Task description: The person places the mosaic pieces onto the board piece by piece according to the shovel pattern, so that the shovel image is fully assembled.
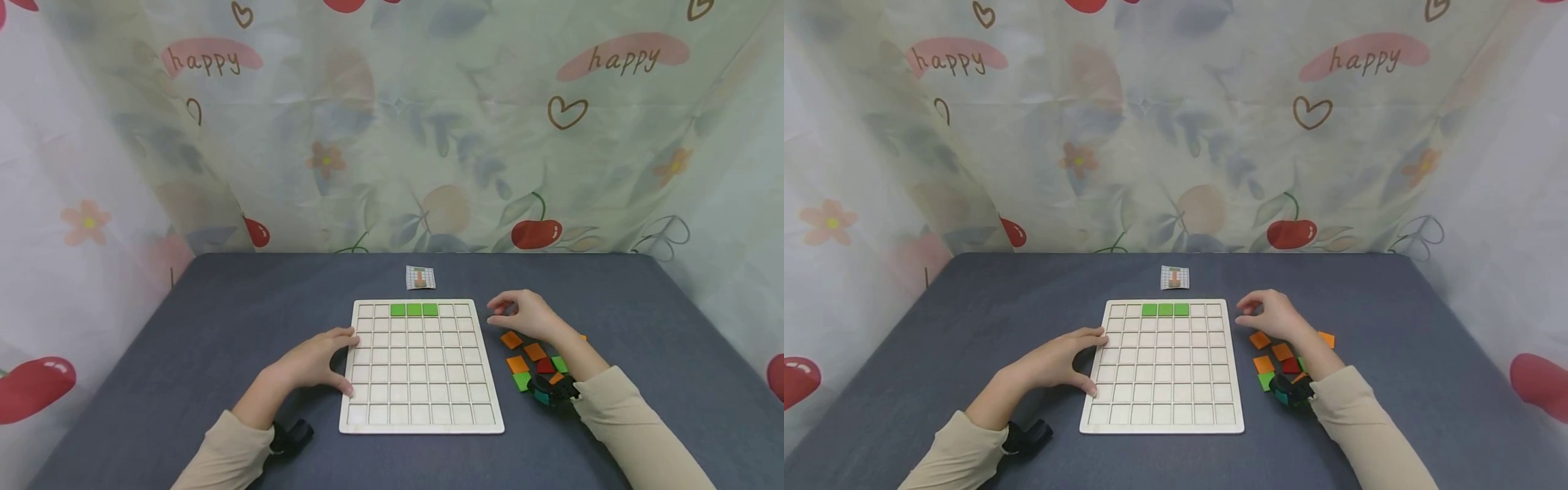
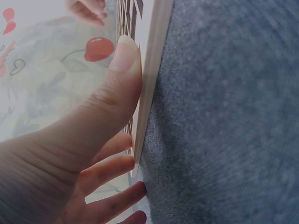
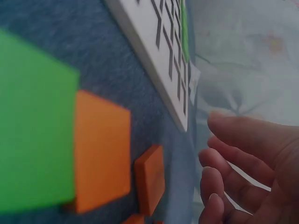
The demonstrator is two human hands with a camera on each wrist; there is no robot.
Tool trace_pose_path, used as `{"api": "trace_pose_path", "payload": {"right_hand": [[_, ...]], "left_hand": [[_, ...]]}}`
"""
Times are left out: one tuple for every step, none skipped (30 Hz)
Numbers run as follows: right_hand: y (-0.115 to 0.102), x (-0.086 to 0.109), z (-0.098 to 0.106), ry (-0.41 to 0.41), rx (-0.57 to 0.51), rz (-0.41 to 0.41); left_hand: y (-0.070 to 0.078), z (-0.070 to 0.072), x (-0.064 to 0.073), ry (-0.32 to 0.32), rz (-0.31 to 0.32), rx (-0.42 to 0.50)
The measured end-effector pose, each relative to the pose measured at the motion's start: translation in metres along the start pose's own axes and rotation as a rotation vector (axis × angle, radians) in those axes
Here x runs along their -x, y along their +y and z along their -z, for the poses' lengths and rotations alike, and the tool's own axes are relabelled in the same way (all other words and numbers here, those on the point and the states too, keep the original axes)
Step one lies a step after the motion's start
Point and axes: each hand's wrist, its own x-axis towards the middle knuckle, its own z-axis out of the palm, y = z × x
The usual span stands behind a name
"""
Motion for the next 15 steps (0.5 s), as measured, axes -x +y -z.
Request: {"api": "trace_pose_path", "payload": {"right_hand": [[0.002, 0.002, 0.001, -0.008, 0.005, -0.003], [0.003, 0.004, 0.002, -0.015, 0.009, -0.006], [0.004, 0.006, 0.003, -0.024, 0.011, -0.006], [0.005, 0.008, 0.004, -0.032, 0.015, -0.008], [0.006, 0.01, 0.006, -0.04, 0.02, -0.009], [0.007, 0.011, 0.007, -0.048, 0.022, -0.017], [0.008, 0.013, 0.008, -0.057, 0.022, -0.02], [0.009, 0.014, 0.01, -0.067, 0.023, -0.02], [0.01, 0.016, 0.011, -0.077, 0.027, -0.014], [0.012, 0.017, 0.013, -0.087, 0.029, -0.01], [0.013, 0.018, 0.014, -0.098, 0.029, -0.004], [0.015, 0.02, 0.015, -0.107, 0.028, -0.001], [0.016, 0.021, 0.016, -0.116, 0.028, 0.008], [0.018, 0.022, 0.017, -0.124, 0.029, 0.013], [0.019, 0.022, 0.018, -0.134, 0.028, 0.022]], "left_hand": [[0.0, 0.0, 0.0, 0.0, 0.002, -0.001], [0.0, 0.0, -0.001, -0.001, 0.003, -0.002], [0.0, 0.0, -0.001, -0.002, 0.004, -0.003], [0.0, -0.001, -0.001, -0.003, 0.005, -0.004], [-0.001, -0.001, -0.001, -0.003, 0.005, -0.004], [-0.001, -0.001, -0.001, -0.004, 0.004, -0.004], [-0.001, 0.0, -0.001, -0.003, 0.003, -0.004], [-0.001, 0.0, -0.001, -0.002, 0.002, -0.003], [-0.001, 0.0, -0.001, -0.002, 0.0, -0.002], [-0.001, 0.0, -0.001, -0.001, -0.001, -0.001], [-0.001, 0.0, -0.001, 0.001, -0.002, 0.0], [0.0, 0.0, -0.001, 0.002, -0.003, 0.001], [-0.001, 0.0, -0.001, 0.003, -0.003, 0.001], [-0.001, 0.0, -0.001, 0.003, -0.002, 0.0], [-0.001, 0.0, -0.001, 0.003, 0.0, -0.001]]}}
